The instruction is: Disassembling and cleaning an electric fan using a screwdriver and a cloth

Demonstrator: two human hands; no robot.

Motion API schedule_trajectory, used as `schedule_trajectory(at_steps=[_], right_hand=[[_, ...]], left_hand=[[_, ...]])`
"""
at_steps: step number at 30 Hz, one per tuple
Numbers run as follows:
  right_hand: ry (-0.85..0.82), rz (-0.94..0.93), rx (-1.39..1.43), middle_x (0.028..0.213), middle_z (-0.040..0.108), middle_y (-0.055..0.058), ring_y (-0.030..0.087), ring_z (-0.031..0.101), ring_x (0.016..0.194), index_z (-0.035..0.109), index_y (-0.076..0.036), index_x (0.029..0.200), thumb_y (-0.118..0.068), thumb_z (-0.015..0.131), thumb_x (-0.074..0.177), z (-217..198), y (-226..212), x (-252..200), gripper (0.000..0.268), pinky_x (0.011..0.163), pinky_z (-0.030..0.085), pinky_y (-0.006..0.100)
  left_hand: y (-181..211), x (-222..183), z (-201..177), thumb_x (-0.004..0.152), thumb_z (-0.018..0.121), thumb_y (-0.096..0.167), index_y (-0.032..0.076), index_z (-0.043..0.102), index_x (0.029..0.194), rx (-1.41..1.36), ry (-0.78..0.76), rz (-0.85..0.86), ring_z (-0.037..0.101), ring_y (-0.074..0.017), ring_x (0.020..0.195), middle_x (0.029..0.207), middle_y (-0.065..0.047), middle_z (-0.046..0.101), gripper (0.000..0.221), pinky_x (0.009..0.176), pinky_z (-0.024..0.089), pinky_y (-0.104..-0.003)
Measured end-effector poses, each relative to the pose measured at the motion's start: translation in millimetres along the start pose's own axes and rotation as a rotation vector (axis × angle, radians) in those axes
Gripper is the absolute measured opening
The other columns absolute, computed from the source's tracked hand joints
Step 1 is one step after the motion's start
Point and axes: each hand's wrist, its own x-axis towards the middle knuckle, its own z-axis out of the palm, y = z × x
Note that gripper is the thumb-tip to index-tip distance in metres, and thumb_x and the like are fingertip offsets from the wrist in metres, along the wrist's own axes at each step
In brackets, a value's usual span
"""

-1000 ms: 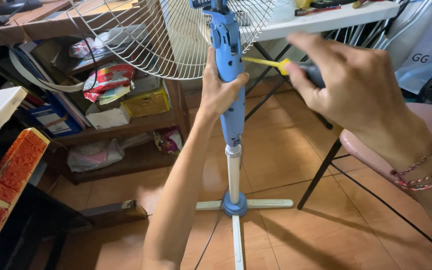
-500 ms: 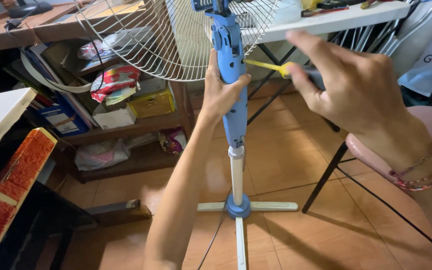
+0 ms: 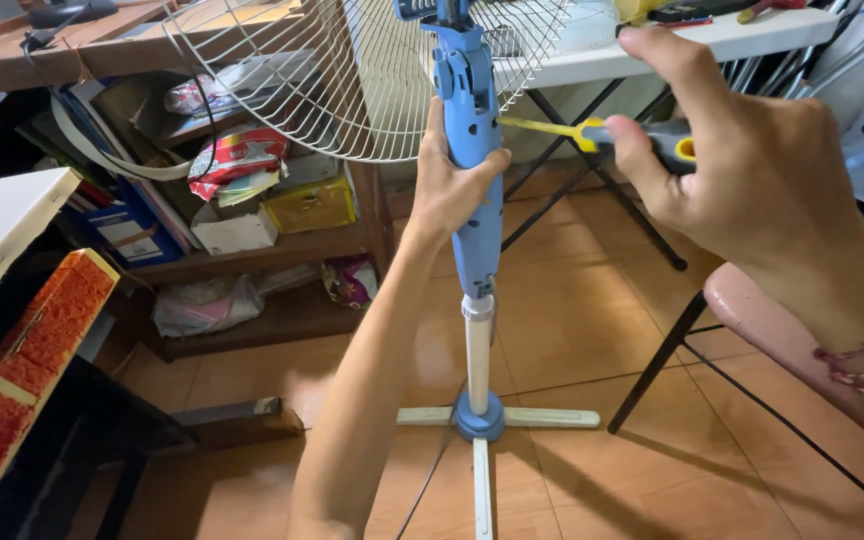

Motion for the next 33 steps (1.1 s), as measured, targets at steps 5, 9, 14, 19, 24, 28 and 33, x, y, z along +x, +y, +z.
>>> schedule_trajectory(at_steps=[5,9,14,19,24,28,33], right_hand=[[0.041,-0.185,0.417,0.114,0.067,0.012,0.022,0.066,0.094,0.070,-0.001,0.143,-0.002,0.085,0.100,-11.8,-4.0,12.3,0.045,0.085,0.055,0.033],[-0.025,-0.141,0.594,0.118,0.048,0.020,0.030,0.058,0.096,0.057,0.007,0.146,-0.014,0.103,0.082,-20.6,-7.9,18.6,0.082,0.102,0.055,0.041],[-0.042,0.047,0.275,0.142,0.069,0.014,0.030,0.071,0.082,0.048,0.005,0.159,-0.049,0.073,0.105,-14.3,-1.1,6.8,0.080,0.062,0.054,0.044],[-0.090,0.095,0.352,0.131,0.075,0.007,0.030,0.072,0.080,0.057,-0.001,0.149,-0.024,0.064,0.114,-14.8,0.4,2.9,0.042,0.073,0.052,0.045],[-0.032,0.000,0.638,0.109,0.045,0.016,0.028,0.052,0.093,0.059,0.002,0.138,0.004,0.075,0.086,-19.2,-3.5,7.1,0.055,0.089,0.048,0.039],[0.020,0.113,0.609,0.102,0.061,0.010,0.024,0.062,0.095,0.053,0.002,0.144,-0.023,0.099,0.090,-19.5,-10.6,9.1,0.075,0.093,0.048,0.038],[-0.078,0.156,0.221,0.065,0.063,0.005,0.026,0.066,0.058,0.075,-0.009,0.133,-0.027,0.066,0.120,-7.2,-0.5,-5.3,0.024,0.055,0.047,0.038]], left_hand=[[0.9,-1.0,0.3,0.081,0.072,0.012,0.015,0.048,0.110,0.003,0.000,0.000,0.057,-0.0137,0.062,0.078,0.000,0.058,0.037,0.064,0.057,-0.030],[0.0,-0.8,0.8,0.081,0.072,0.010,0.014,0.048,0.108,-0.011,0.001,0.010,0.059,-0.0142,0.062,0.079,-0.001,0.061,0.037,0.063,0.057,-0.030],[5.8,-2.5,0.3,0.081,0.072,0.010,0.015,0.049,0.110,0.000,0.013,-0.013,0.059,-0.0137,0.064,0.079,-0.001,0.061,0.038,0.065,0.056,-0.030],[3.9,-2.3,0.3,0.081,0.072,0.012,0.015,0.049,0.108,0.004,0.015,-0.019,0.055,-0.0138,0.060,0.075,0.000,0.056,0.036,0.060,0.055,-0.030],[8.0,-3.1,3.3,0.081,0.073,0.011,0.014,0.048,0.107,0.006,0.020,-0.055,0.057,-0.0151,0.057,0.077,-0.002,0.059,0.036,0.051,0.058,-0.031],[4.7,-1.9,6.1,0.080,0.073,0.012,0.014,0.049,0.107,0.028,0.019,0.009,0.056,-0.0145,0.062,0.078,-0.001,0.057,0.036,0.062,0.055,-0.031],[8.9,-2.9,7.0,0.081,0.072,0.012,0.015,0.049,0.108,0.014,0.013,-0.056,0.053,-0.0147,0.057,0.075,0.000,0.052,0.036,0.055,0.055,-0.031]])
